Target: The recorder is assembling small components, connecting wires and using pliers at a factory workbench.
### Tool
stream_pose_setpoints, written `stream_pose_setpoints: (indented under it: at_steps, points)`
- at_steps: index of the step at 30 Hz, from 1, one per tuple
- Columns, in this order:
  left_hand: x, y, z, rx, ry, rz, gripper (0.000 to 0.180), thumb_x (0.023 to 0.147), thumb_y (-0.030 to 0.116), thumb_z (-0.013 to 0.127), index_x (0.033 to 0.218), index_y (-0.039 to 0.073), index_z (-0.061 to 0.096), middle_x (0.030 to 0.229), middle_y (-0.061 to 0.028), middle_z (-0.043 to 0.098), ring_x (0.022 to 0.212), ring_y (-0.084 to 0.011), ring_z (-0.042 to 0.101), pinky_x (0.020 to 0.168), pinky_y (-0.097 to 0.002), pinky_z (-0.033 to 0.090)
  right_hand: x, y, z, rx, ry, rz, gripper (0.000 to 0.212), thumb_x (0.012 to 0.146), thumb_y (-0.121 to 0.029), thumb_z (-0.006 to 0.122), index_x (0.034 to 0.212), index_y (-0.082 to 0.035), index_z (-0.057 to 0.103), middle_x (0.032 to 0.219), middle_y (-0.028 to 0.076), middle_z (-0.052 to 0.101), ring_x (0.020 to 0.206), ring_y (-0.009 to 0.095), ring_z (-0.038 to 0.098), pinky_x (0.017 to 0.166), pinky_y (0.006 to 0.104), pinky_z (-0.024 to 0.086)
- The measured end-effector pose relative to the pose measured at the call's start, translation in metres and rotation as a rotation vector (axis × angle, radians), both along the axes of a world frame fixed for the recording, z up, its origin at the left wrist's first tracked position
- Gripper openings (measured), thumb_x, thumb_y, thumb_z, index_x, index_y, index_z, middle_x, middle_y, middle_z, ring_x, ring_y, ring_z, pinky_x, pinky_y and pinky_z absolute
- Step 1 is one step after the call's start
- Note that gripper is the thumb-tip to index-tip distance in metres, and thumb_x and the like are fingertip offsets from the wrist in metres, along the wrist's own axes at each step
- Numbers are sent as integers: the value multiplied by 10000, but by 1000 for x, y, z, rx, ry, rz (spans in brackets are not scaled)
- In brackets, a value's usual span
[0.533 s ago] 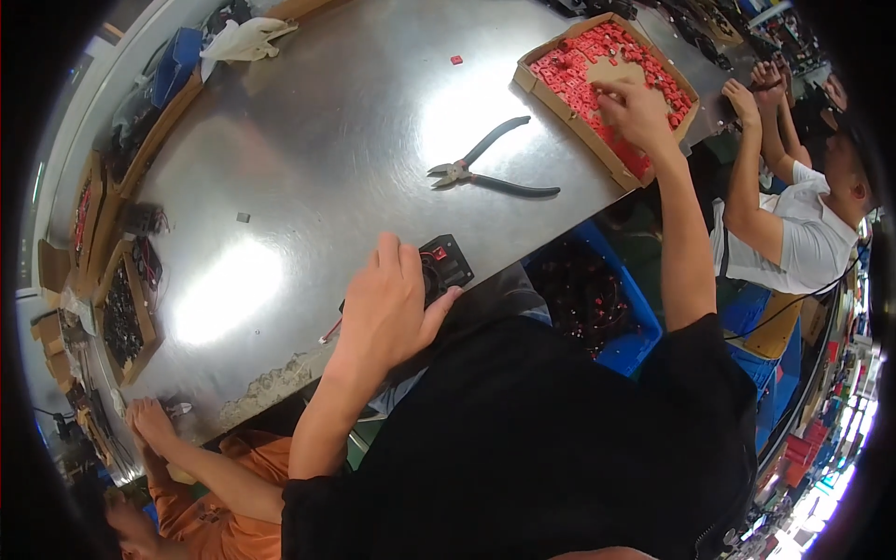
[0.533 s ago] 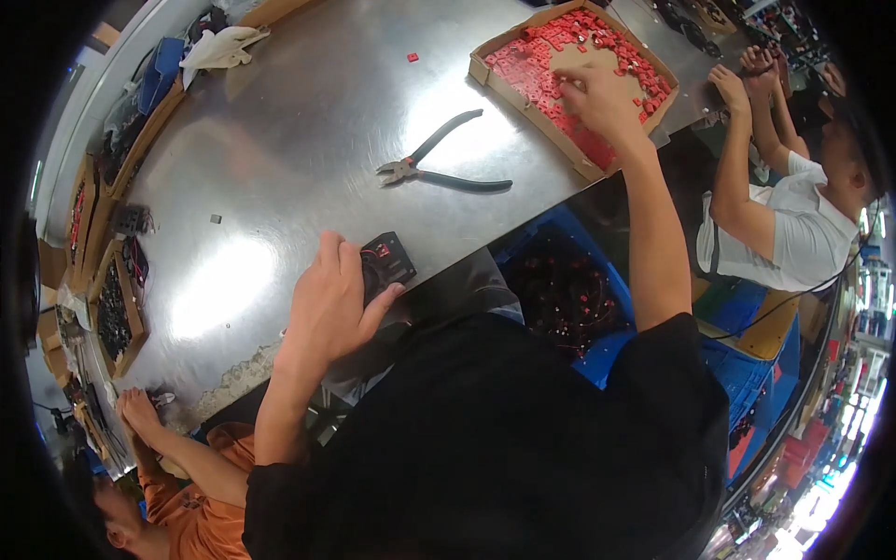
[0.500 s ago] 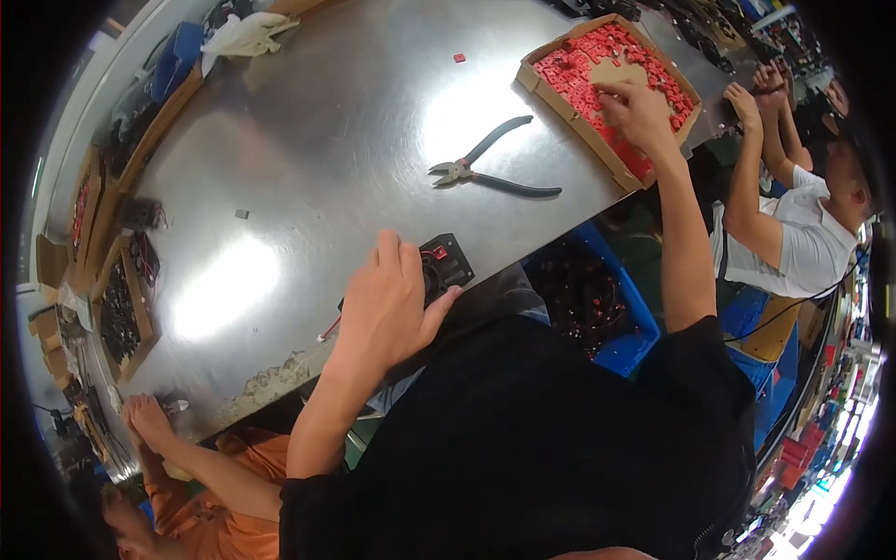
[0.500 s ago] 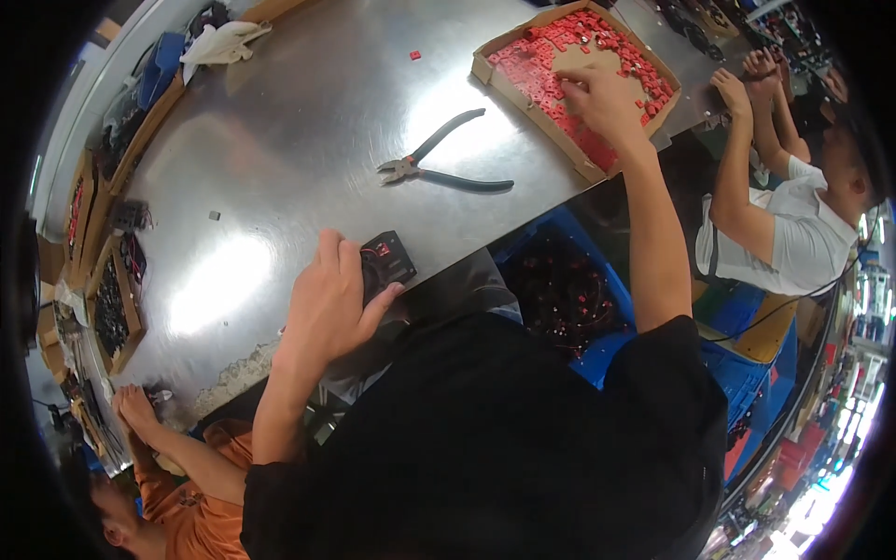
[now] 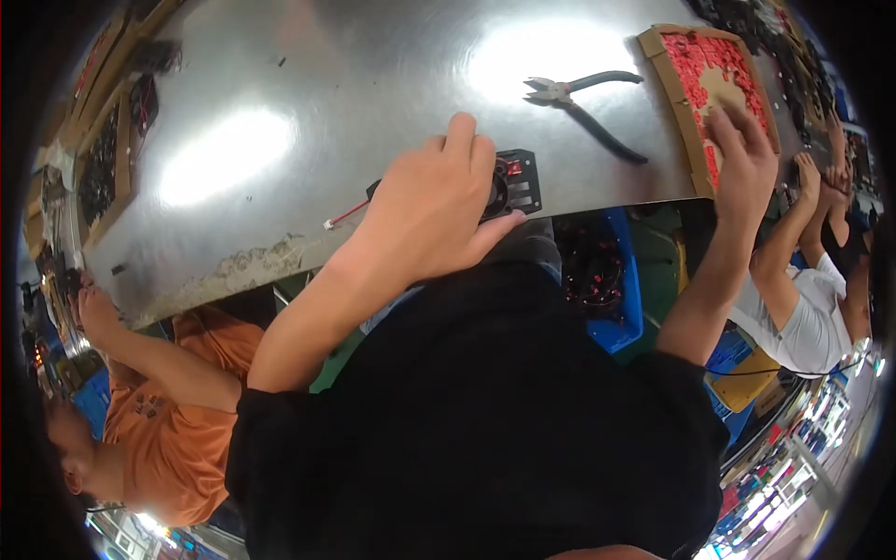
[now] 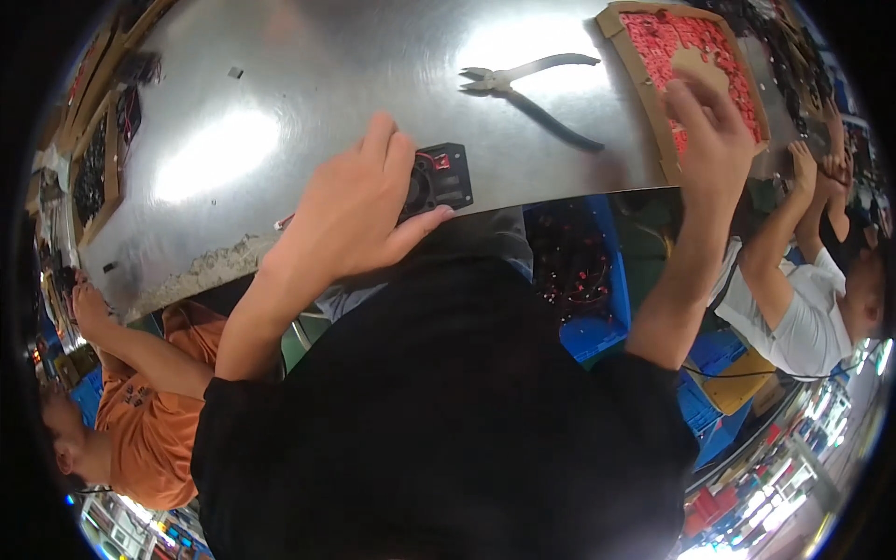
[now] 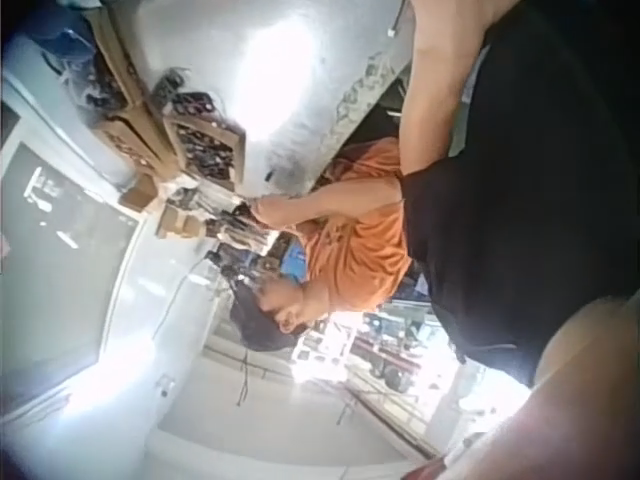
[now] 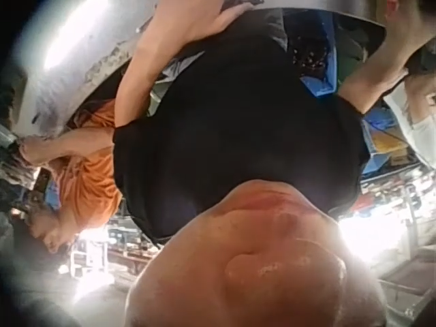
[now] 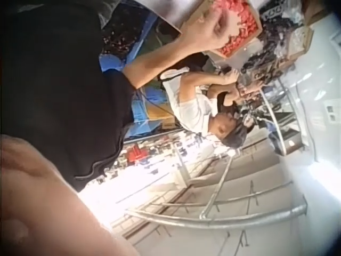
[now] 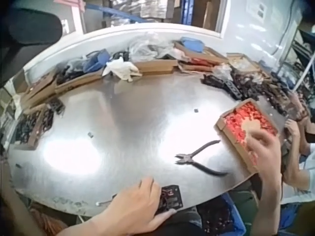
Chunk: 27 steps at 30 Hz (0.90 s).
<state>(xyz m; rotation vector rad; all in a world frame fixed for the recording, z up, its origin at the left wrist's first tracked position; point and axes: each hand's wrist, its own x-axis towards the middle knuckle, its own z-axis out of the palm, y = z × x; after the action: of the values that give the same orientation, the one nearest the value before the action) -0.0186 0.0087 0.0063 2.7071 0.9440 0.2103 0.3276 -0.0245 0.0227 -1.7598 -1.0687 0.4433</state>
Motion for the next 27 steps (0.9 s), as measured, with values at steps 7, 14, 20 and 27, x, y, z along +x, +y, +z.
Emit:
stream_pose_setpoints:
  at_steps: [7,14,20,27]
  points:
    - [-4,0,-7,11,-73,-4,534,838,458,722,924,-41,550,959,-160,505,737,-259,615,608,-329,519,-144,-31,-17,-83,413,494,224,906,25,679,1127,65,690,966,106,717,852,141,691,776,260,565]
    - [-4,-1,-4,-84,-95,16,562,849,426,727,1013,-62,503,1020,-198,494,821,-365,622,657,-409,528,-147,-17,-36,-4,-56,655,206,867,11,713,1069,-16,741,891,65,679,779,126,619,666,253,493]
    - [-4,0,-4,-76,-92,12,551,850,424,726,1003,-60,511,1011,-193,497,832,-347,625,661,-394,531,-143,-13,-36,90,-292,705,238,828,6,744,1063,-35,748,900,42,632,714,114,580,622,237,461]
    - [-3,-1,-4,-89,-70,6,556,847,426,727,1008,-63,515,1004,-195,501,838,-346,630,663,-399,534,-147,-25,-45,86,-185,632,239,814,61,714,1021,-56,739,893,36,585,620,65,500,548,223,401]
